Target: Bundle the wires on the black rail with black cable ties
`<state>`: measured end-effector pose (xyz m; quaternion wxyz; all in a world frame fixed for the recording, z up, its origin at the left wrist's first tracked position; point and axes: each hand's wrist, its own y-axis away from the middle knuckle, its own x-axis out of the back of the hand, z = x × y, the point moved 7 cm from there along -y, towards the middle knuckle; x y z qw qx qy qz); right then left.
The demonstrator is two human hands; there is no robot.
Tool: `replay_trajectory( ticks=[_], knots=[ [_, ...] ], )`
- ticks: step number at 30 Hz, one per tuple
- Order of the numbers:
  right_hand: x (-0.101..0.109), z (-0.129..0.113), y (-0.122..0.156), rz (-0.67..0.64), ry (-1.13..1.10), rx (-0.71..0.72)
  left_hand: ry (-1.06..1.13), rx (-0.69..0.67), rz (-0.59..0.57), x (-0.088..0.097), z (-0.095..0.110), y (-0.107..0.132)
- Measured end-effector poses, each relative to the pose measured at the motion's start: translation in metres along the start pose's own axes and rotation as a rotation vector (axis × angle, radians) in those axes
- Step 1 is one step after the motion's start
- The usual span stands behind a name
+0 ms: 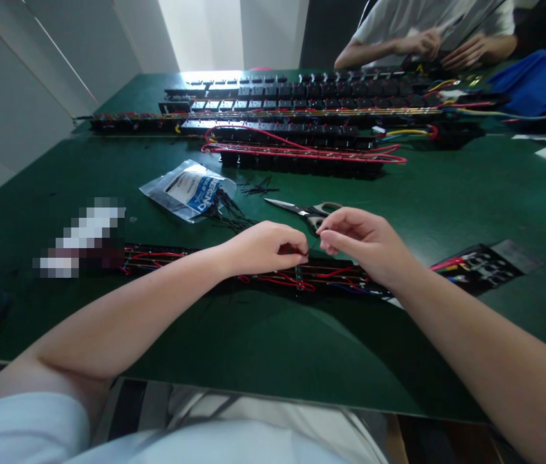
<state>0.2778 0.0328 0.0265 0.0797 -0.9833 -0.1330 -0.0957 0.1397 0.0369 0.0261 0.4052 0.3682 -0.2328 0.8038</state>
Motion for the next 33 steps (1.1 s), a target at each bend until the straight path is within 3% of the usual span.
replay_trajectory(
  ticks=[9,19,24,33],
  knots=[
    [0.000,0.003,-0.001,-0.025,-0.001,0.002,0.007,0.017,-0.021,-0.001,-0.001,0.000],
    [-0.008,0.006,-0.002,-0.158,0.012,-0.077,-0.013,0.019,-0.011,-0.001,-0.003,0.000],
    [-0.011,0.004,-0.003,-0.219,0.056,-0.048,-0.011,0.028,-0.015,-0.002,-0.002,0.000],
    [-0.009,0.005,-0.004,-0.209,0.014,-0.036,0.030,0.070,-0.008,-0.002,-0.006,0.001]
  ],
)
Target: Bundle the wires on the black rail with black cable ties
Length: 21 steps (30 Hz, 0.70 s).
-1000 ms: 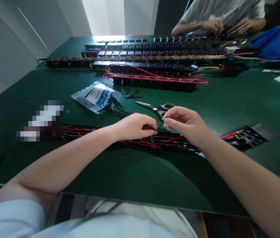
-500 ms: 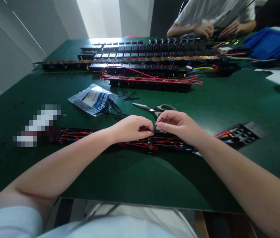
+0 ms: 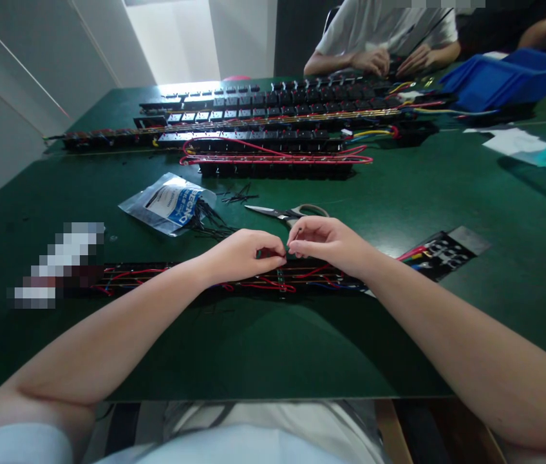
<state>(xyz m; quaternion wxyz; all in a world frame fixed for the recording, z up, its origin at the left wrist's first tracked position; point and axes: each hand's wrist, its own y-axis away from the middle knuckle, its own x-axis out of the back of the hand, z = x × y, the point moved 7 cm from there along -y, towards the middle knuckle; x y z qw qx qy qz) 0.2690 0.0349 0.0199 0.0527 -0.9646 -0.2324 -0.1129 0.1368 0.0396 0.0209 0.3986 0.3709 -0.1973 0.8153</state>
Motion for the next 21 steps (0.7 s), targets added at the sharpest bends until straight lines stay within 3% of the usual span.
replay_trajectory(
  ticks=[21],
  knots=[
    [0.0046,0.0001,0.0017,0.094,-0.103,0.014,0.020,0.007,-0.002,-0.0003,-0.0007,-0.0003]
  ],
)
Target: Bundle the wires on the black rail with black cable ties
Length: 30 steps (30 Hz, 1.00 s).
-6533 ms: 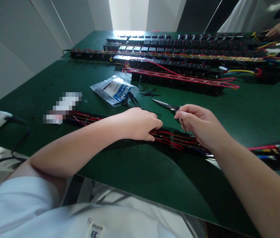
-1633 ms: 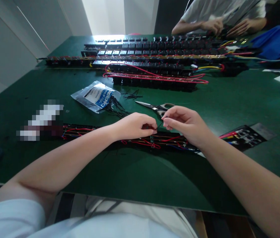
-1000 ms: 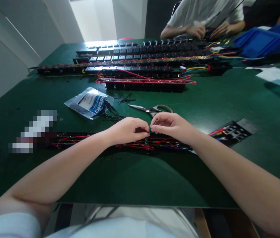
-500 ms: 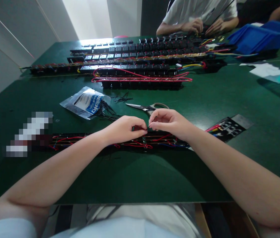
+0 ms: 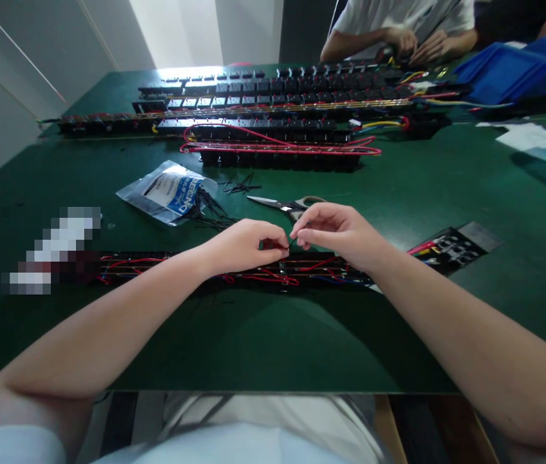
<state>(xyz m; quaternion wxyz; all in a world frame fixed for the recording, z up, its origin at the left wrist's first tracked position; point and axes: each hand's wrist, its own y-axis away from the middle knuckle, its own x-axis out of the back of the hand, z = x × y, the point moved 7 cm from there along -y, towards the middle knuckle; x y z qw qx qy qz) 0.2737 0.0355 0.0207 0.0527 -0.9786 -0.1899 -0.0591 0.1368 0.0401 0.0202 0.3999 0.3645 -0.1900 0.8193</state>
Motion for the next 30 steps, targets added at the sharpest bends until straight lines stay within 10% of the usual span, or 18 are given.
replay_trajectory(
  ticks=[30],
  knots=[
    [-0.010,-0.018,0.011,-0.145,0.194,0.299,0.076,-0.066,-0.128,-0.005,0.004,0.003]
  ],
)
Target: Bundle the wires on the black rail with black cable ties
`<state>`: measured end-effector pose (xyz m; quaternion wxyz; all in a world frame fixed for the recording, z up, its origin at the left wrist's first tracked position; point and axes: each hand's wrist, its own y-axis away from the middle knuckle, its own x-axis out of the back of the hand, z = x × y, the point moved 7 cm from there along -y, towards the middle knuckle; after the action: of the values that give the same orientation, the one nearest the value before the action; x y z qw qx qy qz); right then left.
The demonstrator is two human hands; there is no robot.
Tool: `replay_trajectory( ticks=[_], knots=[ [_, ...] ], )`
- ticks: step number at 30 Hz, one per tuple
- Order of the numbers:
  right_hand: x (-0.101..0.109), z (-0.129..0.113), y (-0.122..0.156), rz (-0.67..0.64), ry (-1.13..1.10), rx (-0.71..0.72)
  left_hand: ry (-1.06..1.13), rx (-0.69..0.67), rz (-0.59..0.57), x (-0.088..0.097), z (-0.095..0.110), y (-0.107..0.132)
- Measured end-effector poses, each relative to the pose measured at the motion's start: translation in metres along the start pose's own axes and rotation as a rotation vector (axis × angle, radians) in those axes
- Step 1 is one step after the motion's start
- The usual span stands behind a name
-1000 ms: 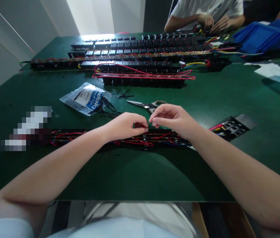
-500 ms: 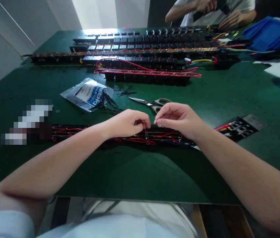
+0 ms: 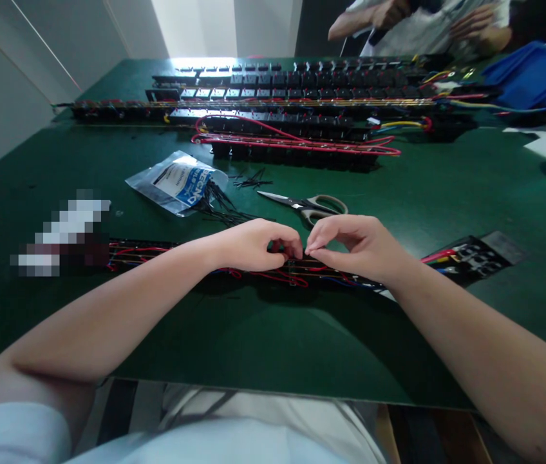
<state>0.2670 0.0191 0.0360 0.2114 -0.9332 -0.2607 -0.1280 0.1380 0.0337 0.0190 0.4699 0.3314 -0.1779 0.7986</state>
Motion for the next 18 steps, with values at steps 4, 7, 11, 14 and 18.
replay_trajectory(
  ticks=[4,7,11,14,18],
  knots=[
    [-0.003,-0.001,0.000,-0.058,0.035,0.018,-0.001,-0.008,-0.002,0.000,0.002,0.000],
    [-0.004,0.000,0.001,-0.089,0.061,0.010,-0.016,-0.024,0.009,0.001,0.002,0.001],
    [-0.001,0.002,0.002,-0.058,0.041,-0.021,-0.110,-0.088,-0.010,-0.004,0.003,0.001],
    [0.000,0.002,0.002,-0.037,0.020,-0.042,-0.289,-0.081,-0.036,-0.011,0.003,0.000],
    [-0.002,0.001,0.001,-0.062,0.050,-0.028,-0.496,-0.068,-0.035,-0.016,0.007,-0.001]
  ],
)
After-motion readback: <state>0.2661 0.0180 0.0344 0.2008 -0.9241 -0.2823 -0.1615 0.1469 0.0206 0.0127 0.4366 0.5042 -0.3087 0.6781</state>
